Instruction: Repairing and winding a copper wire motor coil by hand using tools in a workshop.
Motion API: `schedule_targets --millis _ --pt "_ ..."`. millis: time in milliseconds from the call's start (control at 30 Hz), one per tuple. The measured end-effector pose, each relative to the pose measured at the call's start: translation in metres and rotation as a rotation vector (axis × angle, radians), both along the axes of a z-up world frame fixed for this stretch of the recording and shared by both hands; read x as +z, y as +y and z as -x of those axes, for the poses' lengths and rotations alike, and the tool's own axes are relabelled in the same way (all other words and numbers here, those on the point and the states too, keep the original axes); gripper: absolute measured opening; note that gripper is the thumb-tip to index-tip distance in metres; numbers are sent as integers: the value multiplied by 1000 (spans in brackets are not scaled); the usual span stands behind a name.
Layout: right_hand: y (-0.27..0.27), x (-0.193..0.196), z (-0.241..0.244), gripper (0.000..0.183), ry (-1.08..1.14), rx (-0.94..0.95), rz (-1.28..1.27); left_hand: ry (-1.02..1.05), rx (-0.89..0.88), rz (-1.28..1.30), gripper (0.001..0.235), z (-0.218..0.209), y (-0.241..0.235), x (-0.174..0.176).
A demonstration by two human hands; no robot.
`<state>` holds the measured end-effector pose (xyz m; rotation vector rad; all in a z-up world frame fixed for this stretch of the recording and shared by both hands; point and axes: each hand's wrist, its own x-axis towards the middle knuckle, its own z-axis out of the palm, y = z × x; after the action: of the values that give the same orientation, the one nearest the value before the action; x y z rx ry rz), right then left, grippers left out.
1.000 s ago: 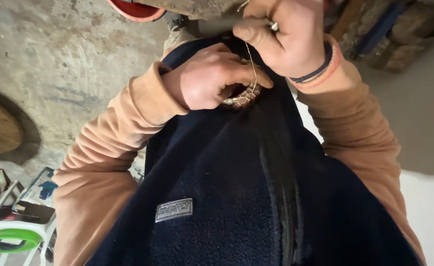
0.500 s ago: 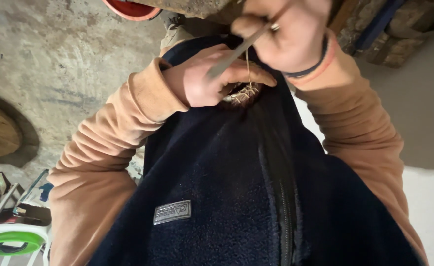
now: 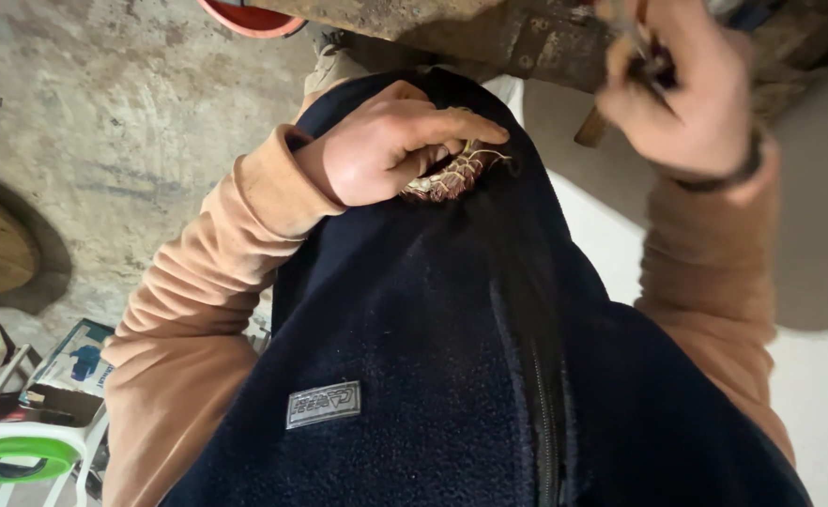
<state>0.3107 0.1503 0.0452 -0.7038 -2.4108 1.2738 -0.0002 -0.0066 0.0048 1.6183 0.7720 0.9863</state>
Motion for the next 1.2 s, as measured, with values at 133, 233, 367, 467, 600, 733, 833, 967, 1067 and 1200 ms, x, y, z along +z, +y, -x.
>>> schedule_targets --millis 133,233,367,467,600,733,833,967,1067,1200 --pt "17 8 -39 44 -129 203 -207 19 -21 37 67 -1 -1 -5" --pt "26 5 -58 28 172 609 7 45 -22 40 65 -1 -1 -4" --pt "32 17 -56 33 -6 603 -88 55 -58 53 65 -2 2 -4" --pt "41 27 -34 33 53 713 -241 41 -60 43 62 -4 1 -5" --pt "27 69 13 28 -95 606 -664 59 -62 46 60 -6 1 -9" --pt "31 76 16 31 -186 609 -749 6 -80 43 61 -5 3 -9" --pt "30 83 24 30 -249 605 -787 17 -34 -55 64 -5 6 -7" --pt "25 94 36 25 -283 557 -824 -95 -91 -27 60 -6 11 -11" --pt "26 91 37 24 -381 557 -753 -154 -109 -31 56 -7 13 -12" --pt "29 78 34 23 -432 619 -597 -163 -154 -25 59 -7 20 -11"
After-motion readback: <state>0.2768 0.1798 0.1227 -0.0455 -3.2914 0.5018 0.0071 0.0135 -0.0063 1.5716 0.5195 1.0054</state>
